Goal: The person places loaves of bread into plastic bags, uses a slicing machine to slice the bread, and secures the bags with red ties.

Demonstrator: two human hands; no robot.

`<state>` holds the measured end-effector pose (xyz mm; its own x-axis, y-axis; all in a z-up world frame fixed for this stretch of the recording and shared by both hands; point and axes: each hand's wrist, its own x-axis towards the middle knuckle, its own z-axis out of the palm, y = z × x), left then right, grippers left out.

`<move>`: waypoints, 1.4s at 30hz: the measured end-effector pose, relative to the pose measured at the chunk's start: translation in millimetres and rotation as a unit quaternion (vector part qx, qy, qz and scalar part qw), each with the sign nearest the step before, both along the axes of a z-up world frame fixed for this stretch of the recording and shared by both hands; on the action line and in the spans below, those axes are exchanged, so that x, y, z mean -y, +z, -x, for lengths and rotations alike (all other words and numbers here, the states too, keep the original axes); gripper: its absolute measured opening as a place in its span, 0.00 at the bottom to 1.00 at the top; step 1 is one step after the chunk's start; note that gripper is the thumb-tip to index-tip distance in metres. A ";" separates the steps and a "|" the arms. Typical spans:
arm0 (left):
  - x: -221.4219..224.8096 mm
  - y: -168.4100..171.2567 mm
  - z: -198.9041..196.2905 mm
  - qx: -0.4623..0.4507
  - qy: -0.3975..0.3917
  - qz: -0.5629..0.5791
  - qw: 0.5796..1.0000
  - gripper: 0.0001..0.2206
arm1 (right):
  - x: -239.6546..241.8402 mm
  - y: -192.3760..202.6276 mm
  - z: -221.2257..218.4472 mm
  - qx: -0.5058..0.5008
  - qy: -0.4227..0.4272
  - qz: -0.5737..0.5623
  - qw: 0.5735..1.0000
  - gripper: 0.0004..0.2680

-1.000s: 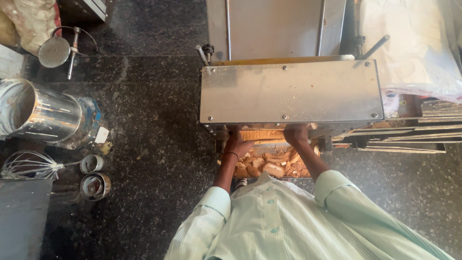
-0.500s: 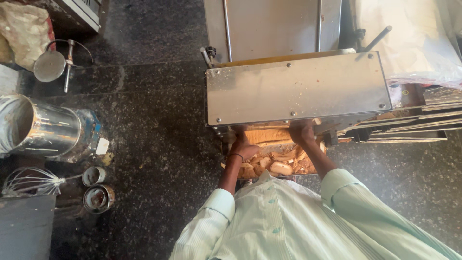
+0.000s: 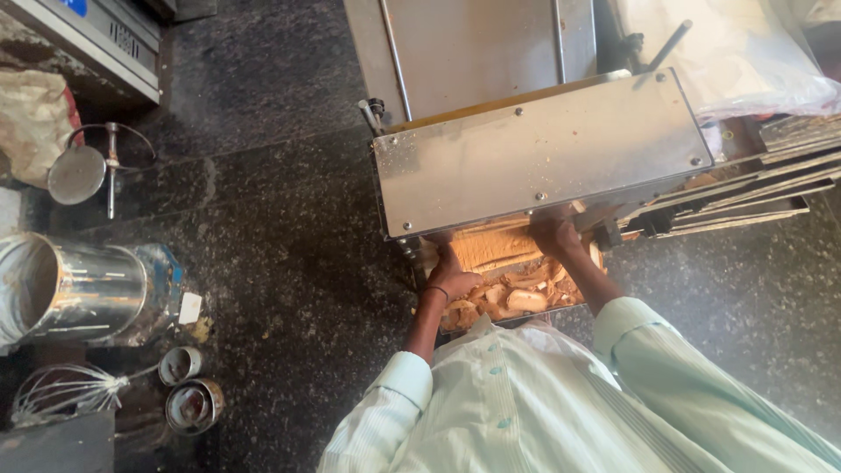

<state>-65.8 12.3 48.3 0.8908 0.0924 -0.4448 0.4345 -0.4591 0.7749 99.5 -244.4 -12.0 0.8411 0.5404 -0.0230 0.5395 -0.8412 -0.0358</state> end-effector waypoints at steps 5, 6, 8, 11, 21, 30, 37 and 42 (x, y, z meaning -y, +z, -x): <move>0.7 -25.2 1.0 0.040 -0.005 -0.003 0.999 0.59 | 0.3 1.3 5.6 0.010 0.014 0.102 0.995 0.09; 0.5 -29.9 3.1 0.029 -0.004 0.019 0.999 0.59 | 1.4 0.8 7.1 -0.019 -0.006 0.043 0.999 0.10; 1.3 -36.4 1.9 0.021 -0.002 0.041 0.999 0.58 | 2.4 1.9 8.4 -0.045 -0.025 -0.017 0.999 0.10; 4.0 -36.6 3.6 0.100 -0.010 0.002 0.995 0.58 | 7.7 1.6 20.5 -0.043 0.021 -0.061 0.997 0.09; -6.8 -11.1 22.8 0.093 0.047 0.137 0.985 0.50 | 12.0 -5.9 58.4 -0.317 -0.297 -0.437 0.787 0.19; 26.8 134.8 62.2 0.000 -0.092 0.136 0.986 0.38 | 68.2 78.5 118.9 -0.433 -0.256 -0.579 0.642 0.21; 87.1 274.1 74.7 0.164 -0.237 0.117 0.950 0.26 | 129.7 138.1 175.9 -0.498 -0.286 -0.652 0.495 0.20; 103.8 382.0 88.0 0.361 -0.200 -0.012 0.911 0.15 | 113.2 241.1 176.8 -0.498 -0.173 -0.712 0.464 0.20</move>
